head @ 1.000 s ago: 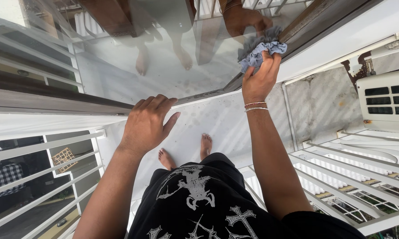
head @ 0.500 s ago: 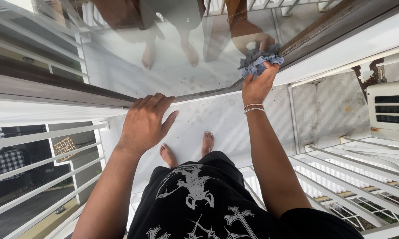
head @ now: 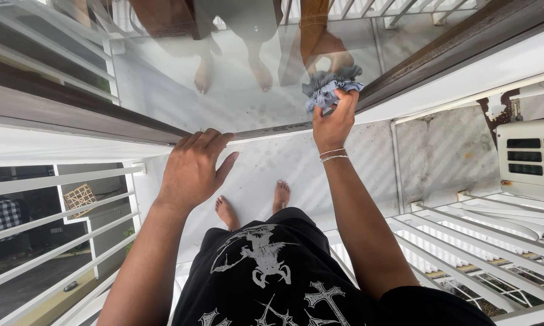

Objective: The recorder is cleaning a glass sliding door or large window on a balcony using a grey cloth.

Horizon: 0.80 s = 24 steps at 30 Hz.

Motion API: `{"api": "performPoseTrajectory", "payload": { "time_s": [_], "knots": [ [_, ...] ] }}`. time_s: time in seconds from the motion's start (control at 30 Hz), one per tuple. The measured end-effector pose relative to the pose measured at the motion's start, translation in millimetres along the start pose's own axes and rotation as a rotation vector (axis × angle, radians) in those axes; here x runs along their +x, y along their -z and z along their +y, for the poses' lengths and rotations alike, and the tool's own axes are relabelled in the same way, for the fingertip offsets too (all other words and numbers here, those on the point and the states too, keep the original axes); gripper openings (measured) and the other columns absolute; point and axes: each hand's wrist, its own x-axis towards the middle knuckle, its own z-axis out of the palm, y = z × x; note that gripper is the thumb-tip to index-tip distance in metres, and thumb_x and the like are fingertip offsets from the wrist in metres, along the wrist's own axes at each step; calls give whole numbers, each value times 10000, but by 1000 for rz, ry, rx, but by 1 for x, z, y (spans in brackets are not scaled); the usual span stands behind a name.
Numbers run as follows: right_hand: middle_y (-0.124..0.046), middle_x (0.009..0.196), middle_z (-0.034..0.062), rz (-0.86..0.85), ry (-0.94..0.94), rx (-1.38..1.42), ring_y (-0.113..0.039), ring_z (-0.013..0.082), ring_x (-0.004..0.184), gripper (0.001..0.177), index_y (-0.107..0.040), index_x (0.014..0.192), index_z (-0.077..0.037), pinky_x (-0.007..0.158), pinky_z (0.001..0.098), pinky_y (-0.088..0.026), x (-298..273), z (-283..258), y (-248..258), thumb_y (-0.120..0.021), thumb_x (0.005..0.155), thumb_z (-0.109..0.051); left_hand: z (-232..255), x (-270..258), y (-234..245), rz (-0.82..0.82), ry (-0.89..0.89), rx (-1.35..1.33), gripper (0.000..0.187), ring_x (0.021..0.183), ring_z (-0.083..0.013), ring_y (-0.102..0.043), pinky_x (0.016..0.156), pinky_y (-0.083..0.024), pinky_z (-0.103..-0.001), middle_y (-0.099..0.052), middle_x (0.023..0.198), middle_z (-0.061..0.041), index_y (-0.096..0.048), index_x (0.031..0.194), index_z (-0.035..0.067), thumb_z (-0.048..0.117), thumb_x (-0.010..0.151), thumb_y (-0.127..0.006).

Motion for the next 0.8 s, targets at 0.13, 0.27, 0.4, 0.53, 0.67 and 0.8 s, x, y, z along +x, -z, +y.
{"api": "performPoseTrajectory", "payload": {
  "time_s": [0.13, 0.27, 0.4, 0.53, 0.67, 0.8],
  "knots": [
    [-519, 1295, 197, 1, 75, 36, -704, 317, 1037, 445, -524, 1195, 3, 836, 335, -642, -7, -13, -11, -786, 844, 79, -4, -5, 5, -10, 14, -18, 286, 907, -268, -723, 865, -571, -416, -727, 1001, -109, -730, 1143, 53, 247, 932, -729],
    [-546, 1228, 173, -43, 144, 11, -703, 258, 879, 403, -566, 1150, -4, 771, 352, -601, -14, -27, -24, -815, 836, 39, -11, -12, 6, 19, 22, -15, 287, 921, -274, -722, 874, -565, -418, -727, 1012, -109, -733, 1143, 56, 252, 933, -725],
    [-560, 1183, 164, -78, 197, 42, -693, 247, 860, 433, -590, 1153, -7, 750, 363, -590, -21, -43, -36, -826, 795, 50, -19, -21, 10, 22, 39, 3, 286, 922, -276, -719, 868, -563, -421, -722, 1014, -111, -733, 1142, 58, 255, 936, -723],
    [-576, 1110, 144, -126, 256, 28, -681, 274, 852, 467, -620, 1147, -13, 722, 371, -587, -25, -58, -50, -830, 737, 62, -28, -31, 13, 42, 45, -9, 302, 930, -281, -711, 870, -560, -419, -716, 1016, -108, -729, 1154, 51, 251, 928, -727],
    [-571, 1102, 130, -147, 354, 3, -678, 316, 930, 486, -626, 1156, -25, 755, 387, -593, -28, -84, -59, -845, 728, 44, -34, -42, 19, 58, 73, -21, 317, 947, -295, -705, 858, -554, -425, -717, 1023, -111, -720, 1161, 47, 254, 921, -731],
    [-568, 1102, 135, -188, 374, 4, -670, 306, 913, 474, -639, 1167, -30, 734, 380, -583, -35, -99, -76, -872, 759, 31, -44, -55, 18, 91, 86, -7, 324, 968, -292, -705, 890, -555, -423, -719, 1039, -111, -714, 1163, 49, 261, 919, -731]
  ]
}}
